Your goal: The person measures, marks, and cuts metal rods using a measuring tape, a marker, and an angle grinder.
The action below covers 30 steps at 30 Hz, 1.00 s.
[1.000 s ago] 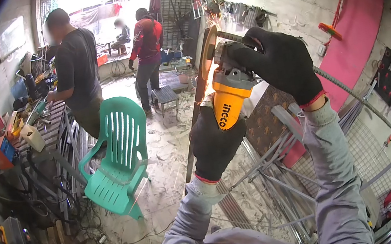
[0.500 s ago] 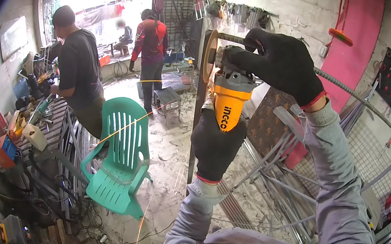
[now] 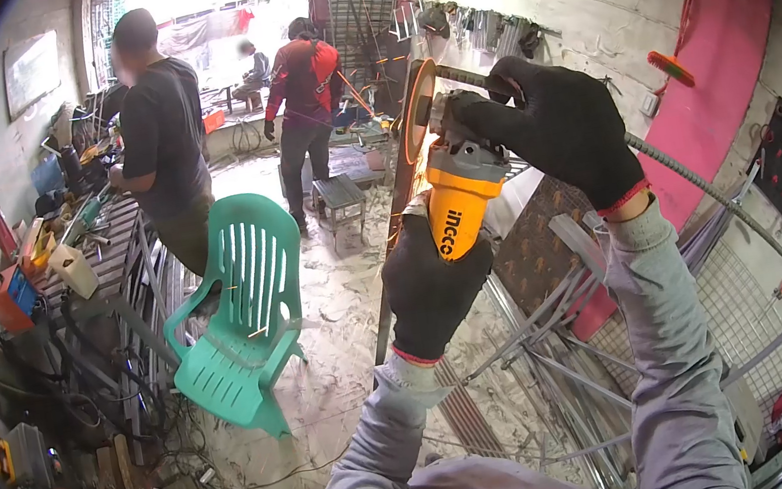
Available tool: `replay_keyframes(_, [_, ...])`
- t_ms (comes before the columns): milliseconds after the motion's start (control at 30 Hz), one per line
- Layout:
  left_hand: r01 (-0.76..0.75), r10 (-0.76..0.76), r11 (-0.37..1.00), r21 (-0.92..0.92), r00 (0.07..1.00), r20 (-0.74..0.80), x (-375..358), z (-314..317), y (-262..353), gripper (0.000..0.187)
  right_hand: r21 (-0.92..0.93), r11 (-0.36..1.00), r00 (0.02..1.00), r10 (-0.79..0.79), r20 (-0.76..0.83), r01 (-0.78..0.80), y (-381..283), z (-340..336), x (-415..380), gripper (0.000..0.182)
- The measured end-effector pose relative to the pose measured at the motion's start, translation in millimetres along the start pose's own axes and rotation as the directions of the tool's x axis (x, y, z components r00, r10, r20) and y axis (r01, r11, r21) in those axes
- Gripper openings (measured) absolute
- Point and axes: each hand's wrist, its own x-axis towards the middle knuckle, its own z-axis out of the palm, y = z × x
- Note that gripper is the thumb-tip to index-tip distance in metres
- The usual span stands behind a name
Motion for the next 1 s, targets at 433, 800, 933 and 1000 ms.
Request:
replay_keyframes(433, [0.070,-0.071,0.997,0.011,0.997,0.024,1.0,-5.5,7.5,0.051,0.028,0.999,0.999,-0.024,-0.029,0.025,0.4,-0.8,-2.2,0.062])
replay_keyframes(800, [0.050,-0.050,0.999,0.002,0.998,0.032,0.8,-5.7,0.8,0.056,0.008,0.999,0.998,-0.046,-0.041,0.046,-2.9,-2.4,-3.4,0.063])
replay_keyframes(933, [0.043,-0.043,0.999,0.012,0.998,0.035,0.7,-6.4,-1.4,0.053,-0.002,1.000,0.999,-0.028,-0.021,0.028,-2.9,-2.2,-2.4,0.063])
replay_keyframes(1000, [0.055,-0.055,0.998,0.008,0.998,0.030,0.5,-6.4,0.8,0.052,-0.009,0.999,0.999,-0.032,-0.041,0.032,-4.1,-2.0,-3.0,0.065])
